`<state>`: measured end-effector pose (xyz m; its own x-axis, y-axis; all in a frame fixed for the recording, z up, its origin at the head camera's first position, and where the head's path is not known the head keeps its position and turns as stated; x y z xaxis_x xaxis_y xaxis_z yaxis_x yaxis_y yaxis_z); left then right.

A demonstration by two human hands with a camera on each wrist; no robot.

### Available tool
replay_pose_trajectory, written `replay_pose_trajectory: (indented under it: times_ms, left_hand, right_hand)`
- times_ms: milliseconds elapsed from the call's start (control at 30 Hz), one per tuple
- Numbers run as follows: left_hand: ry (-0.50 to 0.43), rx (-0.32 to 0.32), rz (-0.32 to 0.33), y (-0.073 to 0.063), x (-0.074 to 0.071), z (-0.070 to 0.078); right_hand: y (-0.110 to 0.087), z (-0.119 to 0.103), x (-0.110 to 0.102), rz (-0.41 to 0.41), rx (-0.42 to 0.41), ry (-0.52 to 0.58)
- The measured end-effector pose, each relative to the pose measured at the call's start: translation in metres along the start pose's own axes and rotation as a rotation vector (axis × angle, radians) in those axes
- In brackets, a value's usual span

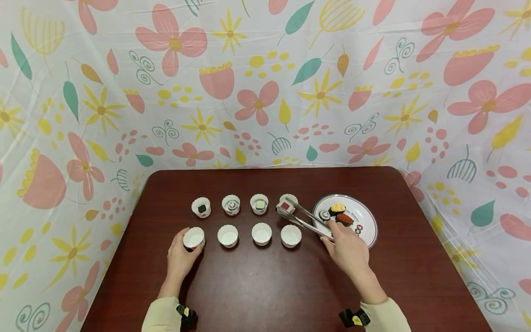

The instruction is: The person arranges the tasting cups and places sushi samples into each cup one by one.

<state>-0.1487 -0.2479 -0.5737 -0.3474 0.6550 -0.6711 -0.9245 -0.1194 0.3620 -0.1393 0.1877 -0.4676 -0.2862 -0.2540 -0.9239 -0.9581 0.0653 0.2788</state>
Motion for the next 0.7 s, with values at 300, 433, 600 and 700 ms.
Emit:
replay_pose_trajectory:
  times_ms: [300,433,600,700]
  left_hand:
    - [0.007,-0.002,0.009,0.000,0.000,-0.001]
    - [0.008,-0.012,0.008,0.000,0.000,0.000]
    - [0.001,-0.035,-0.017,0.000,0.001,-0.001]
    - [0.000,-0.046,-0.025,0.000,0.001,-0.001]
  right_hand:
    - [0.007,-0.018,0.007,0.041,-0.071,0.019]
    - [0.010,-0.026,0.011,0.047,-0.099,0.021]
    - [0.012,-0.035,0.013,0.043,-0.121,0.021]
    - [0.013,-0.042,0.014,0.039,-0.136,0.024]
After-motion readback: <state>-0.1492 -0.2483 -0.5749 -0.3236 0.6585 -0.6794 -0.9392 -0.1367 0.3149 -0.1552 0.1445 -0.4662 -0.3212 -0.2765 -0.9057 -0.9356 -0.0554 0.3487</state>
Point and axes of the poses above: each hand's wrist, its own y-axis towards the middle knuckle, its own x-axis out of the palm, z = x × y, the point moved 2 cm from there along y, towards the middle knuckle, and after that the axes turned 12 degrees about x, right-handed, at the moved point
